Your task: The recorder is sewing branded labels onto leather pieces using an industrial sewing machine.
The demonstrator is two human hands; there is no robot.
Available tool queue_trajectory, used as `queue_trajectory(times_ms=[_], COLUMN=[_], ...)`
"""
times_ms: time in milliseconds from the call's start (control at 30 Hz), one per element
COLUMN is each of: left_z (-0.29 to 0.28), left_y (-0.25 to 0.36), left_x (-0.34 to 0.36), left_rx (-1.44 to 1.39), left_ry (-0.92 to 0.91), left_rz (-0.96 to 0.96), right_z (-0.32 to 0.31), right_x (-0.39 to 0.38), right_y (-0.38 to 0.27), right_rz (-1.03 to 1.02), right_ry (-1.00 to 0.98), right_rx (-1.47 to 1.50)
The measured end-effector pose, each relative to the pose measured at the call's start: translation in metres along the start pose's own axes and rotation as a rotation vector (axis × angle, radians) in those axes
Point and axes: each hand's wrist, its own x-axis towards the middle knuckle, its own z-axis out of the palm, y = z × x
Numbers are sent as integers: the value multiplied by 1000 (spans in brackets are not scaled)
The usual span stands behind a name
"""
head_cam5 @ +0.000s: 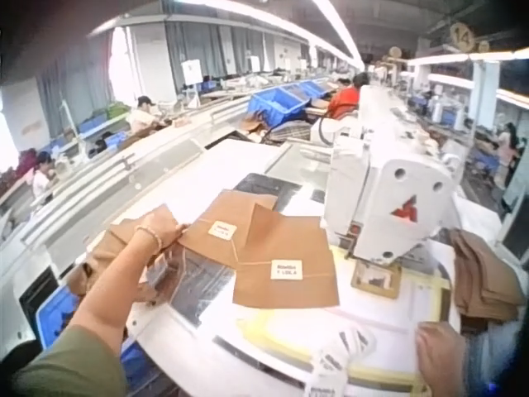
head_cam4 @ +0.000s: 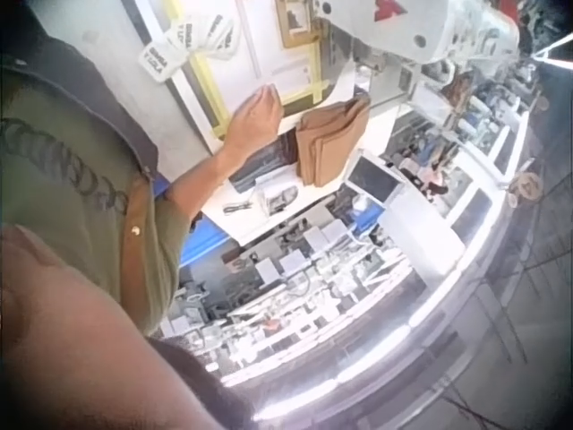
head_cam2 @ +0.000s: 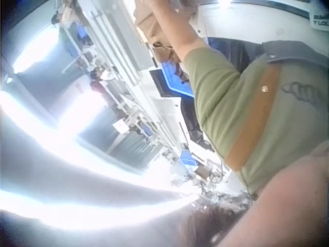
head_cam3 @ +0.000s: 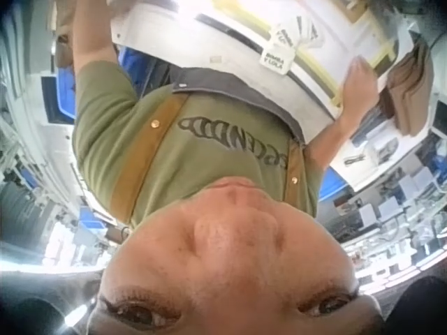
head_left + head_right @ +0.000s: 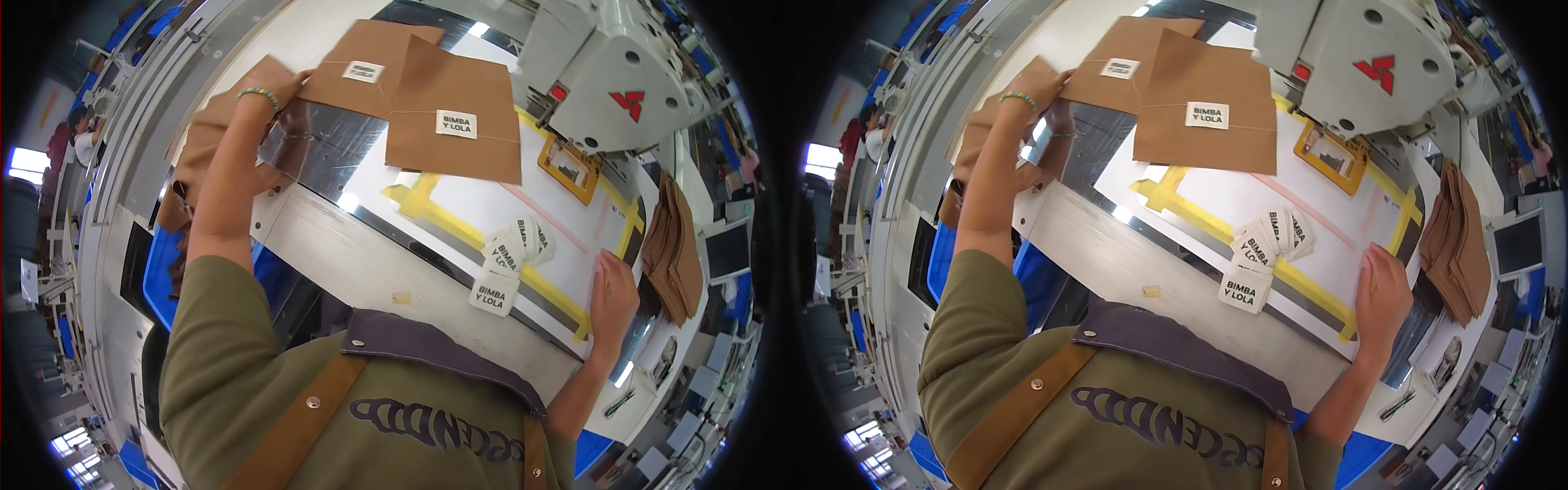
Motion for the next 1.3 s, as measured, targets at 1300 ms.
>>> queue_trajectory(times_ms=[1300], left_z=[-16], left_y=[263], left_x=[-207], left_rx=[-786], left_ry=[205], left_rz=[1307], right_z=[41], right_x=[-6], right_y=[-95], right_rz=[-415], right_ry=[-97], right_rx=[149])
